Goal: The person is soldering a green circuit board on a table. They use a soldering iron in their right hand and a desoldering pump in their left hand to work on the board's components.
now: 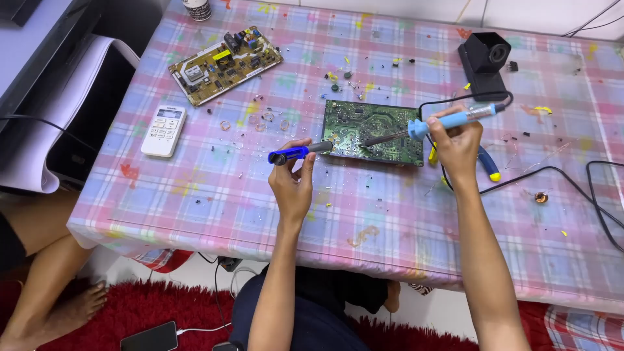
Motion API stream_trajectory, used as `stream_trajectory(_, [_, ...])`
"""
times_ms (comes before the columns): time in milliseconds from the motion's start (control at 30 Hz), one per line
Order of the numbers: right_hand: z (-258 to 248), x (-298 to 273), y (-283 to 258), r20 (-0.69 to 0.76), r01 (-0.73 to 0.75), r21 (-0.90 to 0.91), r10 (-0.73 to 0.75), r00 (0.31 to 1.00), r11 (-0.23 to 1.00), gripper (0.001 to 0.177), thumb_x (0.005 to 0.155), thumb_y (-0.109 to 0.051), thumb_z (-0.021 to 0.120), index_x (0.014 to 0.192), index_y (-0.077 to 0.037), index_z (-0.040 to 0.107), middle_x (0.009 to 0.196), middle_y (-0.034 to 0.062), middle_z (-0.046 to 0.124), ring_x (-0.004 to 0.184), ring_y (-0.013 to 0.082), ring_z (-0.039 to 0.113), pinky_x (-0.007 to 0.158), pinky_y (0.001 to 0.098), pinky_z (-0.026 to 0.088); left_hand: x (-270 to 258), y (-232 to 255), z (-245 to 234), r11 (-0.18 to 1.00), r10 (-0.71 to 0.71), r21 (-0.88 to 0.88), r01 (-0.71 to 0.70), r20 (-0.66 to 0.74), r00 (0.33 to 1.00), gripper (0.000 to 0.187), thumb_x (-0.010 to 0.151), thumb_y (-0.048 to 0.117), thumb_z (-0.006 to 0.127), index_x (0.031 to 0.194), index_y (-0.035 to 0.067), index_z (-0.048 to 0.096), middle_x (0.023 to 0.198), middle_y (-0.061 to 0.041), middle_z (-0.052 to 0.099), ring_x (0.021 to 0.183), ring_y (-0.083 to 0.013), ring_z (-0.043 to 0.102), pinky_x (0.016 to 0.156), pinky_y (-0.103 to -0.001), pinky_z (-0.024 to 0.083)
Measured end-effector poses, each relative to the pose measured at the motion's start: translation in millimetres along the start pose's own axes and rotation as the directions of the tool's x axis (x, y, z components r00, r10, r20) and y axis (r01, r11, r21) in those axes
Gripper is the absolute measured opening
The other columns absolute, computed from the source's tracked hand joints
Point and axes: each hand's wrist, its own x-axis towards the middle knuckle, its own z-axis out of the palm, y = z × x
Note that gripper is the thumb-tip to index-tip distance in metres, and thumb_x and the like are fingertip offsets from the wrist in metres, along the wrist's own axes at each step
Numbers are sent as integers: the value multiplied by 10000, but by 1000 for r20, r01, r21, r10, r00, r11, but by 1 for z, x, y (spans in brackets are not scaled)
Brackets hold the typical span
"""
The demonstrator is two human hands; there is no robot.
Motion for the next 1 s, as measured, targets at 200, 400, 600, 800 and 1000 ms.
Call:
stream_trajectory(200, [-1, -14, 18, -77, -79, 285, 105, 991, 955, 123, 875, -108, 636, 843, -15, 562, 602, 52, 527, 493, 86, 504, 483, 213, 422, -1, -1, 0, 1000, 11, -4, -11, 7, 1000, 181, 865, 50, 595, 1024, 57, 507, 1002, -89, 636, 901, -305, 649, 587, -293, 584])
stream_trajectory(400, [6, -16, 34, -132, -138, 427, 212, 968, 894, 137, 859, -111, 658, 832, -6, 574, 631, 70, 531, 480, 94, 514, 455, 211, 441, 0, -1, -1, 1000, -10, -3, 10, 19, 1000, 183, 866, 44, 591, 1028, 56, 507, 1002, -97, 638, 905, -309, 645, 596, -296, 586])
stream_trajectory(600, [6, -18, 25, -226, -23, 378, 117, 967, 925, 160, 874, -127, 660, 828, 1, 576, 688, 138, 575, 462, 102, 501, 436, 224, 432, 0, -3, -1, 1000, 6, -2, -6, 11, 1000, 194, 865, 39, 592, 1035, 52, 499, 1004, -105, 631, 915, -327, 638, 603, -312, 587])
stream_trajectory(800, [7, -19, 35, -226, -1, 357, 88, 970, 934, 167, 875, -126, 671, 822, 0, 577, 682, 139, 581, 460, 114, 509, 434, 228, 434, 0, 0, -1, 1000, 3, -2, -3, 24, 1000, 187, 871, 53, 587, 1035, 54, 496, 1005, -105, 631, 919, -323, 638, 608, -313, 586])
stream_trajectory(1000, [10, -18, 32, -230, 26, 373, 66, 971, 927, 161, 881, -102, 660, 812, 11, 569, 652, 130, 563, 445, 114, 496, 430, 233, 425, -1, -3, -3, 1000, -10, 8, 10, 27, 1000, 197, 869, 55, 589, 1039, 62, 492, 1014, -110, 627, 921, -343, 631, 615, -334, 586])
